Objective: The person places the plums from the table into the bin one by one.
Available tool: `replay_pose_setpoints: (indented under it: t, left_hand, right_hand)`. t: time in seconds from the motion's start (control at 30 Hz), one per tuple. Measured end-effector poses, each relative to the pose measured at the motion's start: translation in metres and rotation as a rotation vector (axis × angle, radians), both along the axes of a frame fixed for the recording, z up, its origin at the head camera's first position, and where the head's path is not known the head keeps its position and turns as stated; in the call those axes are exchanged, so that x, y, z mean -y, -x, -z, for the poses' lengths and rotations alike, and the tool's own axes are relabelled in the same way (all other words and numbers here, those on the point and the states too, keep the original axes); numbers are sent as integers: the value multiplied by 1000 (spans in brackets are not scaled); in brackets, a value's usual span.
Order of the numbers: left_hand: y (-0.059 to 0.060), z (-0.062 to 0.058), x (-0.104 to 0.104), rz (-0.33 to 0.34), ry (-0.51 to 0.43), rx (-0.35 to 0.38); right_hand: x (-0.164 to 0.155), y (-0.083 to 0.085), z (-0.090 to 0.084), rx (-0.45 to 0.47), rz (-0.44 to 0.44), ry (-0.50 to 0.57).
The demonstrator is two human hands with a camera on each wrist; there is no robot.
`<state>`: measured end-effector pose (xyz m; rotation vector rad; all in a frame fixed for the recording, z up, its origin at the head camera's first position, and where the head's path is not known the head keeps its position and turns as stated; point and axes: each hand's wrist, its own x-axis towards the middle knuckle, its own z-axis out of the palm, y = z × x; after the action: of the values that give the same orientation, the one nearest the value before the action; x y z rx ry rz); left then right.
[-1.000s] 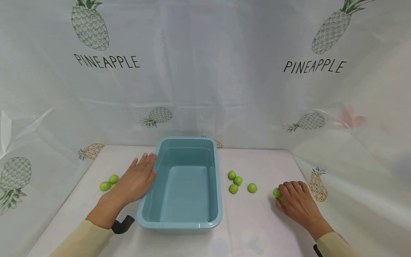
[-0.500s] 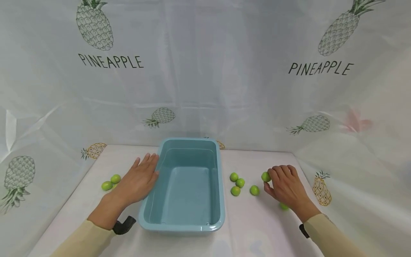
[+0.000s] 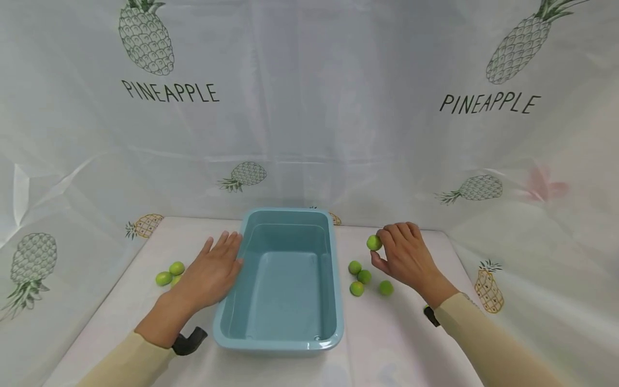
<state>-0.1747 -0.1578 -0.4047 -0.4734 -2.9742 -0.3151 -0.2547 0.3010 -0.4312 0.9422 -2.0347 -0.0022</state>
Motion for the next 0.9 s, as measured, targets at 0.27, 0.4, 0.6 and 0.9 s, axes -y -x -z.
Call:
replay_pose_setpoints:
  t: [0.27,0.4,0.6,0.9]
  left_hand:
    - [-2,0,-2,9,0,-5]
    - [-3,-1,-1,10,-6,-8]
    - [-3,-2,-1,7,-10,-5]
    - [-3,-1,-1,8,-13,-8]
  right_hand:
    - [50,8,-45,179,-66,13]
    - [82,6,-63,301,-112,-1]
    - [128,1,-70,399,-167,-71]
    - [168,-4,-57,411,-224,-184]
